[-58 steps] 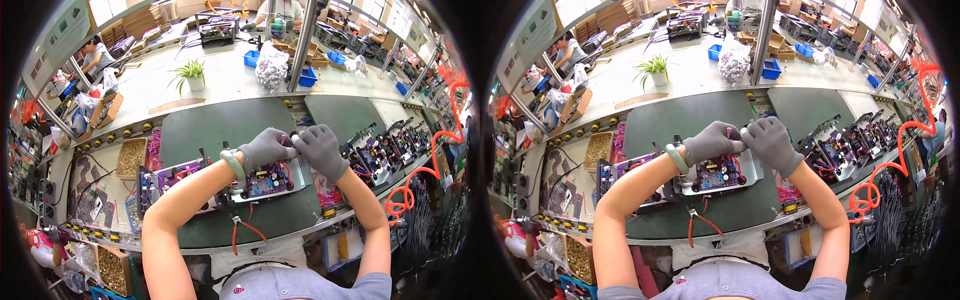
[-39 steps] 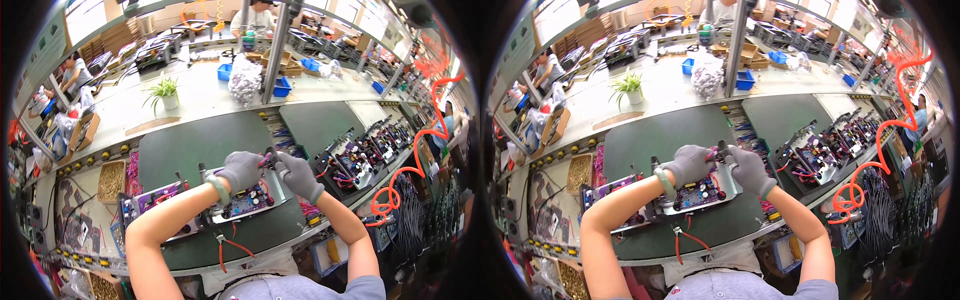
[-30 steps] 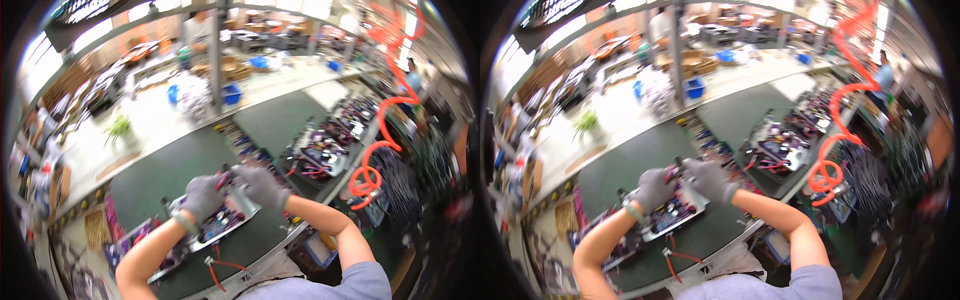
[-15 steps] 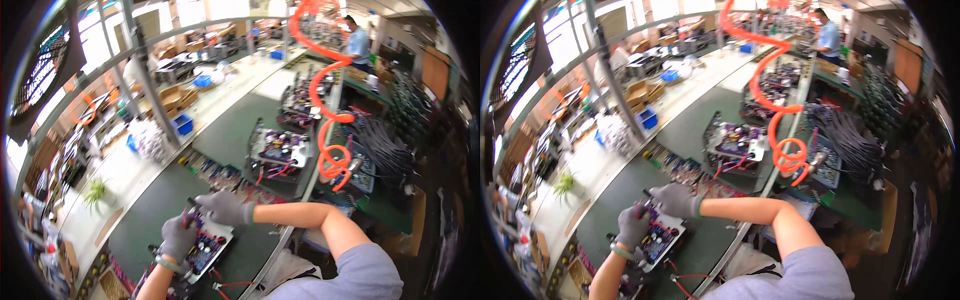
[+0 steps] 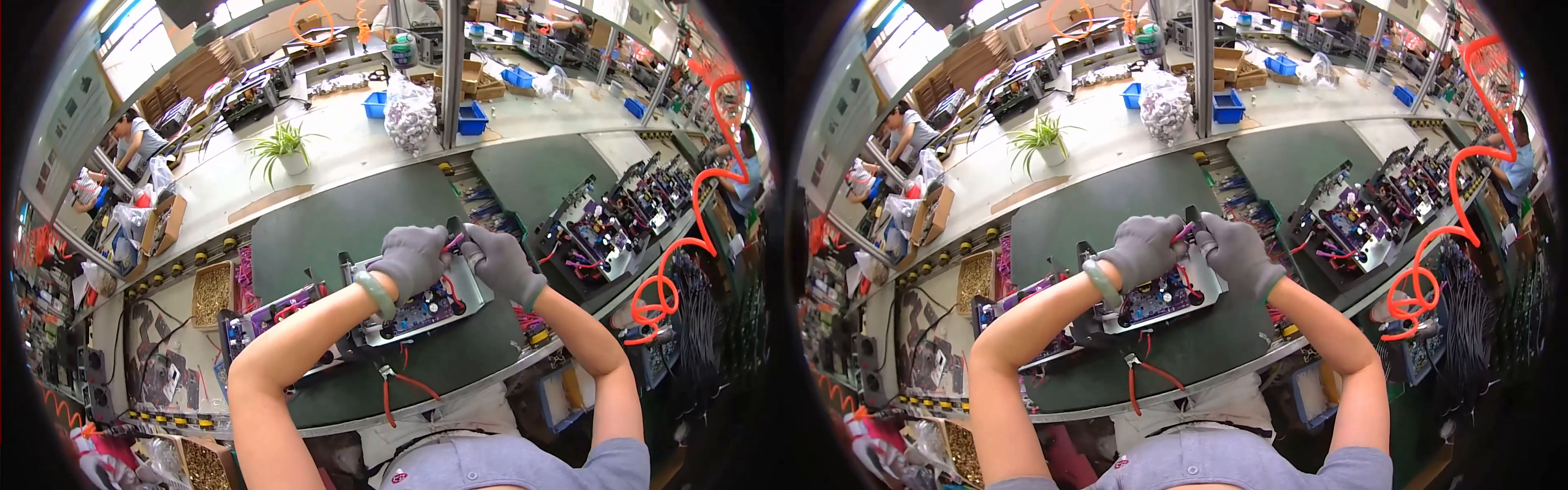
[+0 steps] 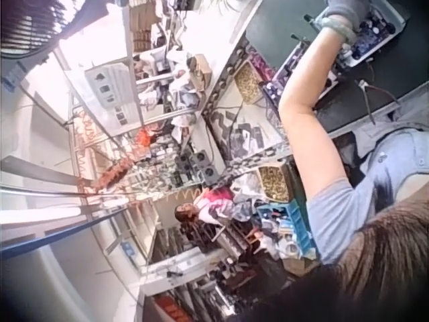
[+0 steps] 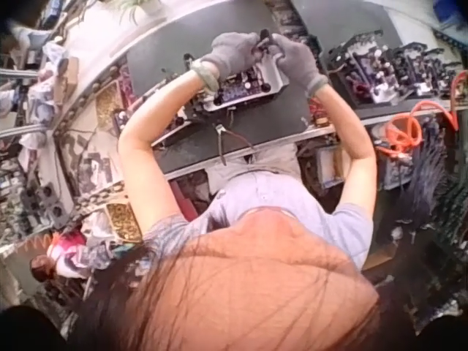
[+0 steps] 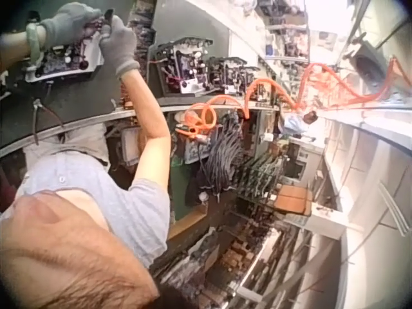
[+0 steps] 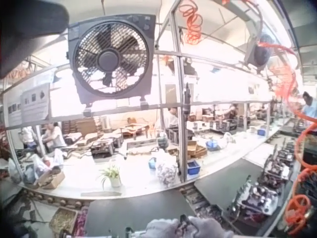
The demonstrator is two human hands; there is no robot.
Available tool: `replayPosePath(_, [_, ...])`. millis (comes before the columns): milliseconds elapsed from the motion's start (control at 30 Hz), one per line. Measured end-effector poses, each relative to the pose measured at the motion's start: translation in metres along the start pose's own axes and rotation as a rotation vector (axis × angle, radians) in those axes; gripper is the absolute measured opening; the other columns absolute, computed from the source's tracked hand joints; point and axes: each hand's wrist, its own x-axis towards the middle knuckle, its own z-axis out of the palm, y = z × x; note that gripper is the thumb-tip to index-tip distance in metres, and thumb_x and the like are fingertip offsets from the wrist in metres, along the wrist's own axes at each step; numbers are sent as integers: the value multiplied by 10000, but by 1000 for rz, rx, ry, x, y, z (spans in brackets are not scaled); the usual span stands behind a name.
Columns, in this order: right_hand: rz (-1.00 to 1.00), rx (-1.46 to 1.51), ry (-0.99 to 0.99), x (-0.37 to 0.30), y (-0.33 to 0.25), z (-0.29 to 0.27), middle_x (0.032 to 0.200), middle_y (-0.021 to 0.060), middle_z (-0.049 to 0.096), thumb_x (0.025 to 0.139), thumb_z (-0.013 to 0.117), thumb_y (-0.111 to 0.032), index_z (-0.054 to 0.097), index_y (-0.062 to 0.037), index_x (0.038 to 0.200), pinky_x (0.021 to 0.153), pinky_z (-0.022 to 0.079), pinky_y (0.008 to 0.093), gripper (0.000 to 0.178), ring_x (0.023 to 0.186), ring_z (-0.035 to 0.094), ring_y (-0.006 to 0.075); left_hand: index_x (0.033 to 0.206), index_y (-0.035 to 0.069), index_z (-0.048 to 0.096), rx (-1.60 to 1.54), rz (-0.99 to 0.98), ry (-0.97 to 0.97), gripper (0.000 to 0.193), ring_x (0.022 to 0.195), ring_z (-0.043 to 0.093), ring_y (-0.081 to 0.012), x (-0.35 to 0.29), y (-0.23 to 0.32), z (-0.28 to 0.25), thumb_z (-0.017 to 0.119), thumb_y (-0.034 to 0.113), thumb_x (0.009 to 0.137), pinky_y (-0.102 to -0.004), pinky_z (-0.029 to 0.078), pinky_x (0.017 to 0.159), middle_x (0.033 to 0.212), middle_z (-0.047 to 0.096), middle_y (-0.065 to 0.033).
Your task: Assembling electronic components, wiring harnesses, and circuit boards into metal enclosures on an industrial assembly line.
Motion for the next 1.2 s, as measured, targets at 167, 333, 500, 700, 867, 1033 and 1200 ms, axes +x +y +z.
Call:
replayPosePath(167, [55, -3, -18, -6, 5, -10, 797, 232, 641, 902, 601, -125, 609, -35, 1169, 640, 497, 472, 282, 756, 646, 425, 949, 10, 677, -840, -150, -1, 234, 726, 670, -212, -17, 1, -11, 717, 218, 852, -348, 535, 711, 796, 696, -134])
replayPosePath(333, [-24, -163, 0, -4, 3, -7, 724, 213, 631, 894, 608, -136, 561, -27, 1259, 586, 499, 478, 384, 667, 645, 397, 918, -18, 717, -678, -167, -179, 256, 729, 673, -224, 0, 3, -15, 674, 224, 846, -359, 528, 719, 782, 695, -149])
replayPosePath(500, [24, -177, -55, -6, 1, -11, 740, 189, 668, 892, 584, -179, 482, -12, 1355, 619, 519, 490, 503, 694, 672, 370, 912, -36, 708, -618, -268, -362, 226, 655, 576, -105, 7, -13, -11, 635, 174, 871, -286, 493, 629, 688, 636, -42])
replayPosePath(700, [-27, -192, 43, -5, 6, -9, 677, 195, 615, 887, 618, -183, 547, -67, 1315, 559, 499, 472, 449, 620, 642, 372, 921, 69, 709, -312, -85, -50, 150, 673, 676, -300, -3, 1, -4, 644, 197, 876, -393, 524, 649, 777, 694, -137])
replayPosePath(867, [-22, -190, -14, -4, 2, -12, 706, 193, 653, 898, 588, -191, 526, 11, 1309, 603, 512, 493, 462, 667, 665, 371, 883, 117, 698, -140, 45, 16, 109, 739, 670, -352, -6, 0, -1, 651, 212, 858, -441, 520, 642, 787, 683, -136])
replayPosePath(1033, [21, -165, -27, -5, -5, -10, 706, 195, 654, 892, 584, -183, 529, 17, 1295, 613, 514, 494, 453, 670, 666, 370, 831, 105, 668, -75, 76, 43, 91, 704, 661, -362, -3, -2, 3, 632, 187, 849, -460, 510, 622, 728, 658, -144])
replayPosePath(1200, [-2, -84, 84, -11, -2, 1, 700, 192, 637, 875, 596, -147, 584, -23, 1237, 585, 513, 469, 383, 648, 657, 364, 800, 97, 641, -70, 159, -35, 73, 662, 637, -396, 16, -10, 6, 606, 159, 816, -494, 491, 602, 694, 632, -168])
